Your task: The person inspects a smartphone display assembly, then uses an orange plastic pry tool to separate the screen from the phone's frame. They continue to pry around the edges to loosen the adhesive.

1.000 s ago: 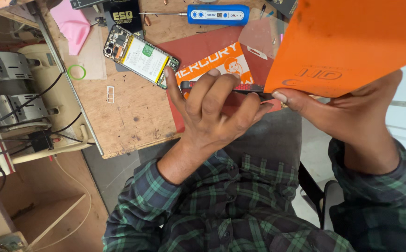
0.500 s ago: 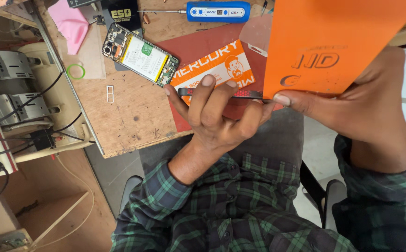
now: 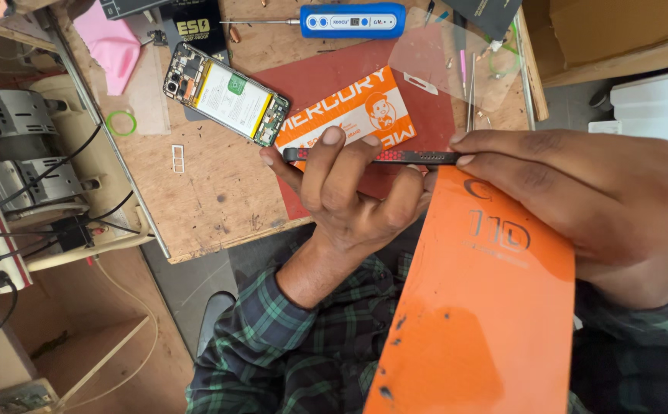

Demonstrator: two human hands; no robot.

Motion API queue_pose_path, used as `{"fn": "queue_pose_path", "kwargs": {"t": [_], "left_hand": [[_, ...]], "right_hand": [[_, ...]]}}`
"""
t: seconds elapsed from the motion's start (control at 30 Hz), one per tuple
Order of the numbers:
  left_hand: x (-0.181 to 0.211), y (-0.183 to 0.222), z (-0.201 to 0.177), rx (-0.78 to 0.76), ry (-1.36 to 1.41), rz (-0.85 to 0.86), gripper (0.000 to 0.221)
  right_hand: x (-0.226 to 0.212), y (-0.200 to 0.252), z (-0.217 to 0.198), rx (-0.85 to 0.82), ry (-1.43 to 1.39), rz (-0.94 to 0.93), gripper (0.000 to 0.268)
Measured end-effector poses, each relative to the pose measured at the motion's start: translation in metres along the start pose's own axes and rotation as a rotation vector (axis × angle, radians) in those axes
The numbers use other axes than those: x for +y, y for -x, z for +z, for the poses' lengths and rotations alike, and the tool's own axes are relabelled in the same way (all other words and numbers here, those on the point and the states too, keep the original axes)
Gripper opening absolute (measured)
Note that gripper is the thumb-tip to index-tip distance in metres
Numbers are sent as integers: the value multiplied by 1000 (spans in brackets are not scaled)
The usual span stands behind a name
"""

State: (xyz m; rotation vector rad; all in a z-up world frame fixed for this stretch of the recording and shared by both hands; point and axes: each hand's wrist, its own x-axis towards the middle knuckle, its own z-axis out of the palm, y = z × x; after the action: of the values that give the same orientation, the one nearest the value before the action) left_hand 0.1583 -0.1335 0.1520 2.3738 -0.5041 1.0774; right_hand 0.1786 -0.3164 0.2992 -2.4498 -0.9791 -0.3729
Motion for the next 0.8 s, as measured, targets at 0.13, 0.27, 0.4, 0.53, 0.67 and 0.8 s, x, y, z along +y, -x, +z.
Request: {"fn": "queue_pose_path", "kwargs": {"t": [0.13,0.27,0.4,0.53,0.67,0.8], "left_hand": [[0,0,0,6,-7,7,30],[-1,3,0,2,-15,15,33],[-2,4,4,50,-52,35,37],[-3,6,4,73,-56,61,43],[-2,8,2,85,-75,62,44],[-4,8,3,109,-55,70,46]], "right_hand": [[-5,-1,-4,-46,-6,96,23],[-2,-16,-11,-182,-324,327,27],[-3,-14,-9,-131,-340,441,20],[0,-3,-4,-51,-444,566,27],[7,1,-4,-71,-470,560,25],[11,2,-4,-97,-496,598,24]]}}
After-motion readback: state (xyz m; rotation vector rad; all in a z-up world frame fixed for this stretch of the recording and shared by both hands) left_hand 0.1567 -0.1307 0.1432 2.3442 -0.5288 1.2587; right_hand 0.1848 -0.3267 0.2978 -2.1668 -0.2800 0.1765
